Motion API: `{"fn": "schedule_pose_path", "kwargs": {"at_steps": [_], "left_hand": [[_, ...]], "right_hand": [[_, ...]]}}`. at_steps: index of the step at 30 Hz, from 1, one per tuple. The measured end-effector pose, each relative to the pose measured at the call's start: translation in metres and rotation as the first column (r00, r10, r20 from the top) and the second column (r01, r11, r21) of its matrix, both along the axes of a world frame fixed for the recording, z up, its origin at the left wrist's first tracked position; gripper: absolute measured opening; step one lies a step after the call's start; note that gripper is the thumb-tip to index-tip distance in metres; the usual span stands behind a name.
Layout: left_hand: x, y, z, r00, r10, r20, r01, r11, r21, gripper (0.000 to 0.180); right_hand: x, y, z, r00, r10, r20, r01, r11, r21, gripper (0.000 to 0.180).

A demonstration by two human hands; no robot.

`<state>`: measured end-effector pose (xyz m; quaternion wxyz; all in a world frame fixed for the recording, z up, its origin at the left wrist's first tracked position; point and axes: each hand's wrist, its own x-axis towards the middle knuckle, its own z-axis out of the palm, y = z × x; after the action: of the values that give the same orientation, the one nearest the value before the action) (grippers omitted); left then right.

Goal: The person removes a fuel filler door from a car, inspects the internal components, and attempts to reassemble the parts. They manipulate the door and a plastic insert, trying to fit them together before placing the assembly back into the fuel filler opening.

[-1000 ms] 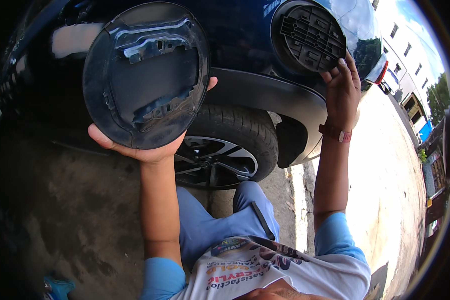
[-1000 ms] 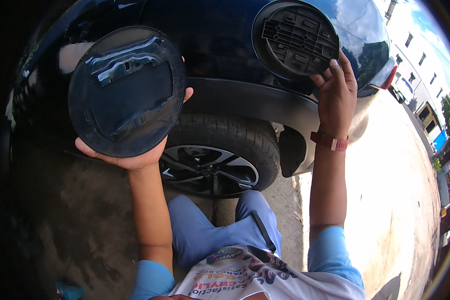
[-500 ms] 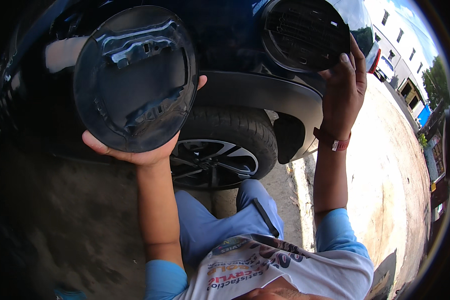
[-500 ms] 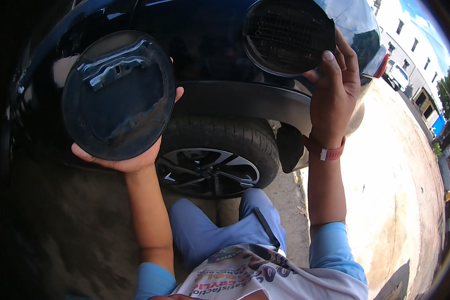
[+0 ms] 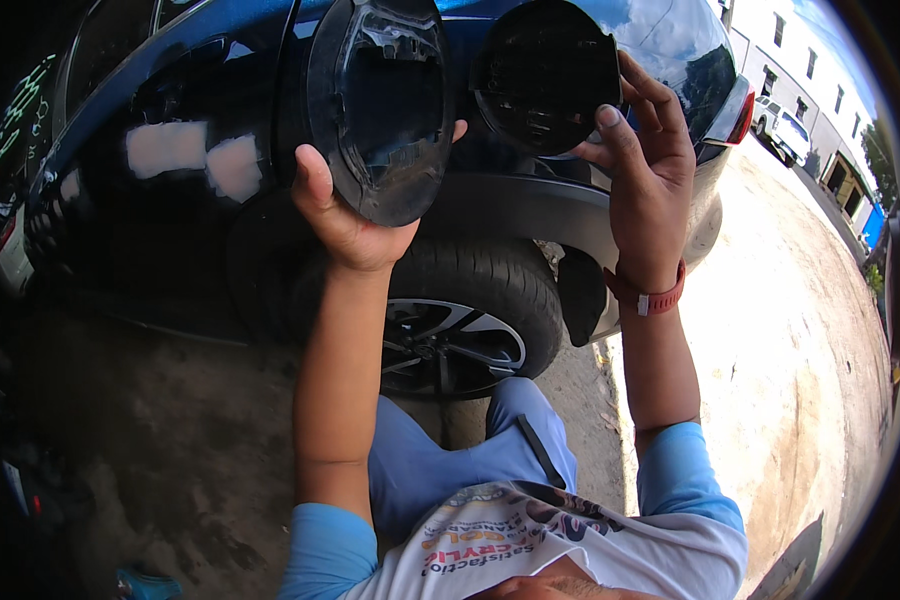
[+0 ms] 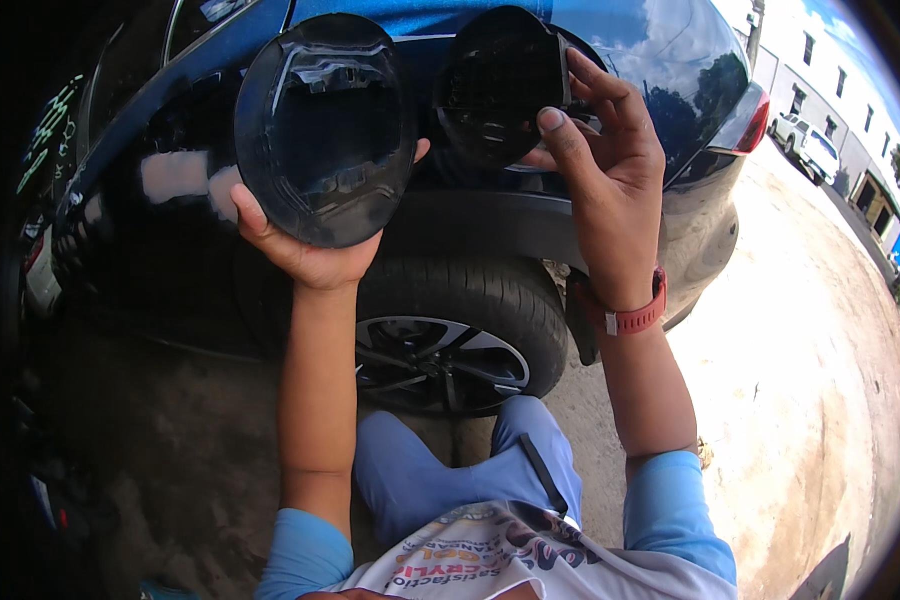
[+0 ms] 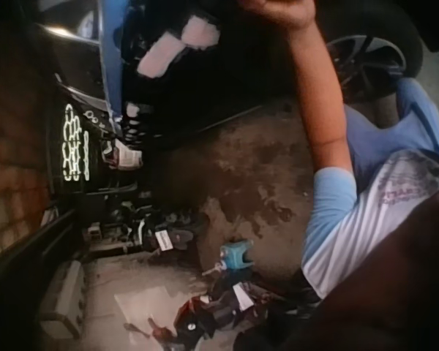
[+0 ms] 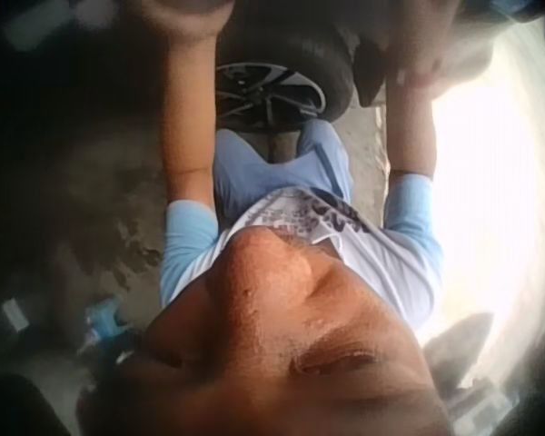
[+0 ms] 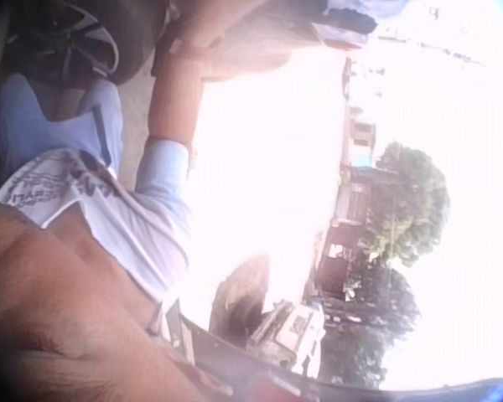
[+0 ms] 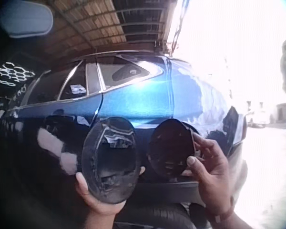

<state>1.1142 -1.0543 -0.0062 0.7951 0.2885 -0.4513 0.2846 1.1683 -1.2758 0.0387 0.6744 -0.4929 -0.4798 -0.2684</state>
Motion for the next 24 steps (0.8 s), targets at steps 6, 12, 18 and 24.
{"fn": "schedule_pose_path", "kwargs": {"at_steps": [6, 12, 18, 24], "left_hand": [[0.001, -0.017, 0.011, 0.994, 0.108, -0.027, -0.106, 0.993, 0.042, 0.09], [0.003, -0.023, 0.015, 0.988, 0.153, -0.006, -0.152, 0.983, 0.105, 0.086], [0.003, -0.028, 0.019, 0.979, 0.204, 0.0, -0.203, 0.974, 0.099, 0.085], [0.004, -0.03, 0.02, 0.97, 0.245, 0.001, -0.243, 0.963, 0.115, 0.084]], "right_hand": [[0.009, -0.008, 0.003, 0.995, 0.098, -0.019, -0.099, 0.994, -0.042, 0.047], [0.004, -0.008, 0.006, 0.991, 0.129, -0.034, -0.131, 0.991, -0.036, 0.045], [0.001, -0.008, 0.009, 0.985, 0.168, -0.035, -0.17, 0.983, -0.065, 0.049], [0.001, -0.007, 0.009, 0.987, 0.158, -0.018, -0.159, 0.984, -0.077, 0.049]]}}
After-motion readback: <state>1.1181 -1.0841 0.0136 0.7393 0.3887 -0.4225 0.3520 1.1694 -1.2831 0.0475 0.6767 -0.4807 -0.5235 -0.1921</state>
